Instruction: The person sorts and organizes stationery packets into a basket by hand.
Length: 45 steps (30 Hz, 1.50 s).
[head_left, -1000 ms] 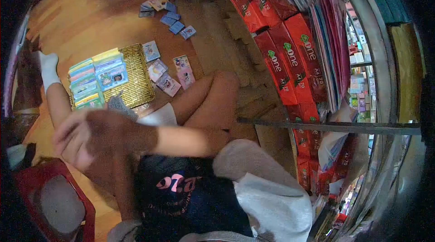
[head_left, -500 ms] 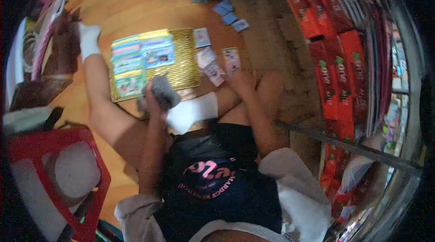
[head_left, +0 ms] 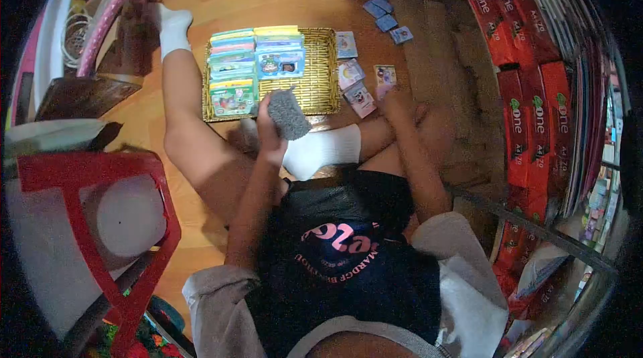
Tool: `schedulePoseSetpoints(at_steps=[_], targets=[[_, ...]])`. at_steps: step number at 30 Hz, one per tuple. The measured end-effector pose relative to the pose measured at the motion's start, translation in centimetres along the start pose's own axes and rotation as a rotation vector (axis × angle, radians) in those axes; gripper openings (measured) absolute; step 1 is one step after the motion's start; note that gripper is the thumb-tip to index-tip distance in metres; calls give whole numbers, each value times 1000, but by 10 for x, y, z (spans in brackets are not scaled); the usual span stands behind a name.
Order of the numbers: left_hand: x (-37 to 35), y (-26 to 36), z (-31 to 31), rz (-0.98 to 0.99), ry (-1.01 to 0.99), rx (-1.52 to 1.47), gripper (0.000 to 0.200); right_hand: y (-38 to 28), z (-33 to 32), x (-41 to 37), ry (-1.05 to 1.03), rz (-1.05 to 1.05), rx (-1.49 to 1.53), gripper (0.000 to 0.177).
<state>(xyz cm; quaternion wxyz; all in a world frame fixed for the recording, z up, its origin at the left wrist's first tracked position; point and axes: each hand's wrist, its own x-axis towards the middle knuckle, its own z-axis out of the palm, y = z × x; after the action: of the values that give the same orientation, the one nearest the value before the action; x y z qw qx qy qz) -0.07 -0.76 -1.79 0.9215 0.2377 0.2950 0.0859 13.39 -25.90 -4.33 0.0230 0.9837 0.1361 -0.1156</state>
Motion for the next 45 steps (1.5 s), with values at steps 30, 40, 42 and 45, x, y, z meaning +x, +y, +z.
schedulePoseSetpoints(at_steps=[30, 40, 42, 45], targets=[[-6, -2, 14, -141, -66, -13, 26, -138, -77, -45, 387, -372, 709, 53], [-10, 8, 17, -84, -46, -88, 33, -159, -86, -80, 244, -561, 552, 54], [-9, 9, 16, -35, -121, -115, 31, -160, -84, -75, 308, -554, 550, 55], [-8, 6, 17, 15, -76, -47, 30, -156, -85, -66, 313, -514, 568, 55]])
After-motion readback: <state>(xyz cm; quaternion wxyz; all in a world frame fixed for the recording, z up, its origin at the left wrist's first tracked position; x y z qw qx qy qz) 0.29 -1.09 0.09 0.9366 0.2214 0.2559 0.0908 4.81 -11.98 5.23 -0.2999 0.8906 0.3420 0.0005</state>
